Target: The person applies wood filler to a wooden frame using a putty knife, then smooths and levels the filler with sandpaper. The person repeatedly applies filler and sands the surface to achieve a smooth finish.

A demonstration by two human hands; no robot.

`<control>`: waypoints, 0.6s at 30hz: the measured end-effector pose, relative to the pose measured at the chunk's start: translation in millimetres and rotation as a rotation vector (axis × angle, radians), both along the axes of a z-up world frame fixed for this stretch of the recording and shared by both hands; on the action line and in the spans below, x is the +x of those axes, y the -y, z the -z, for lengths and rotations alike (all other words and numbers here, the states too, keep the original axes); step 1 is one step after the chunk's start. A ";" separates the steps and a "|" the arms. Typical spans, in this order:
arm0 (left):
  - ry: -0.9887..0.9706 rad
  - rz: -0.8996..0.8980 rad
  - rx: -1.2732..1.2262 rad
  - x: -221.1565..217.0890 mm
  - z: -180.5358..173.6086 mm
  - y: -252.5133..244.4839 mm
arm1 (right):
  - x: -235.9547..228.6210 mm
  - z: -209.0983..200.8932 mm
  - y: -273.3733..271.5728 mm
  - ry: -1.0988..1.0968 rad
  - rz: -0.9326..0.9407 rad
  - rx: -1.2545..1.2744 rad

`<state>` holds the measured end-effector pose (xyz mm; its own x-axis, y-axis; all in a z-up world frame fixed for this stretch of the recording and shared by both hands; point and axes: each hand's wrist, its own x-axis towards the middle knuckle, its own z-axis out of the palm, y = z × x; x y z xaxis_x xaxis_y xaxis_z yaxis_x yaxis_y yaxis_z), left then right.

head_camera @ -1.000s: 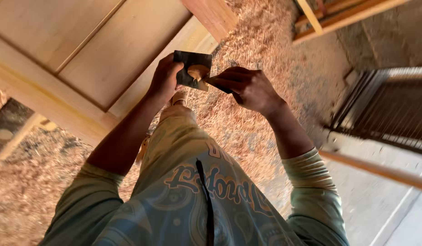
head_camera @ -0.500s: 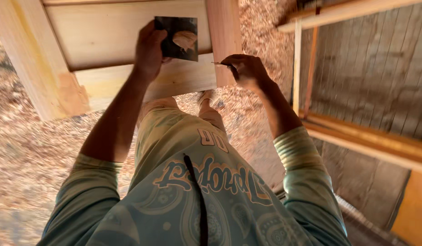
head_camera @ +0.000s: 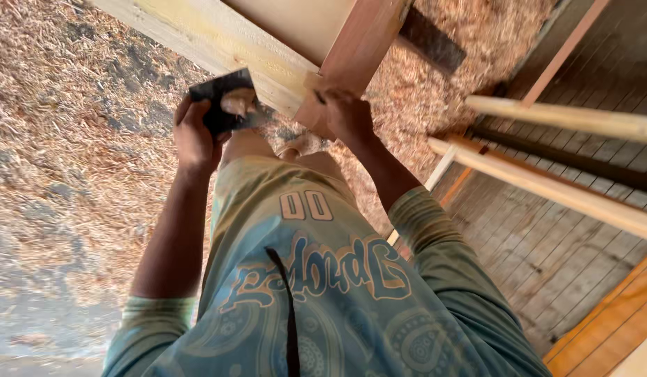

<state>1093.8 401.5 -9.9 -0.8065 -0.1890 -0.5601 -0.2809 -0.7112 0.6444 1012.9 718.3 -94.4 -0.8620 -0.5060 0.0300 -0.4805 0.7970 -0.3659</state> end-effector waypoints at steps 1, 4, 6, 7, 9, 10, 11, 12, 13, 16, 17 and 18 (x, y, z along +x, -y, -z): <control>-0.004 -0.021 -0.006 11.4 0.9 -4.6 | -10.8 5.1 -1.7 -0.013 0.047 -0.006; -0.021 -0.105 0.009 29.2 4.9 -17.2 | -25.2 19.3 10.4 0.049 0.128 0.255; 0.010 -0.143 0.030 45.1 4.6 -24.1 | -7.7 19.9 15.6 0.046 0.005 0.210; 0.017 -0.152 0.039 44.5 6.9 -27.1 | -11.0 19.3 17.1 0.025 -0.047 0.186; 0.001 -0.143 0.044 41.4 10.2 -30.3 | -21.5 15.6 16.0 0.261 -0.056 0.149; -0.023 -0.124 0.039 38.0 11.7 -30.6 | -30.5 13.1 12.7 0.378 -0.059 0.129; -0.034 -0.103 0.037 42.7 12.3 -31.7 | -32.0 12.6 6.6 0.217 -0.076 0.067; -0.047 -0.088 0.025 46.2 13.1 -32.8 | -37.6 12.6 -0.5 0.056 -0.095 0.005; -0.054 -0.085 0.011 48.6 13.6 -35.1 | -40.9 13.0 -6.9 -0.096 -0.127 -0.061; -0.026 -0.092 -0.009 65.6 8.4 -39.6 | -33.8 12.2 -22.2 -0.241 -0.293 0.020; -0.025 -0.084 -0.018 64.3 7.4 -36.7 | -33.6 10.8 -24.0 -0.259 -0.318 0.010; -0.015 -0.117 -0.011 64.8 6.3 -33.8 | -31.1 9.4 -24.9 -0.277 -0.342 0.000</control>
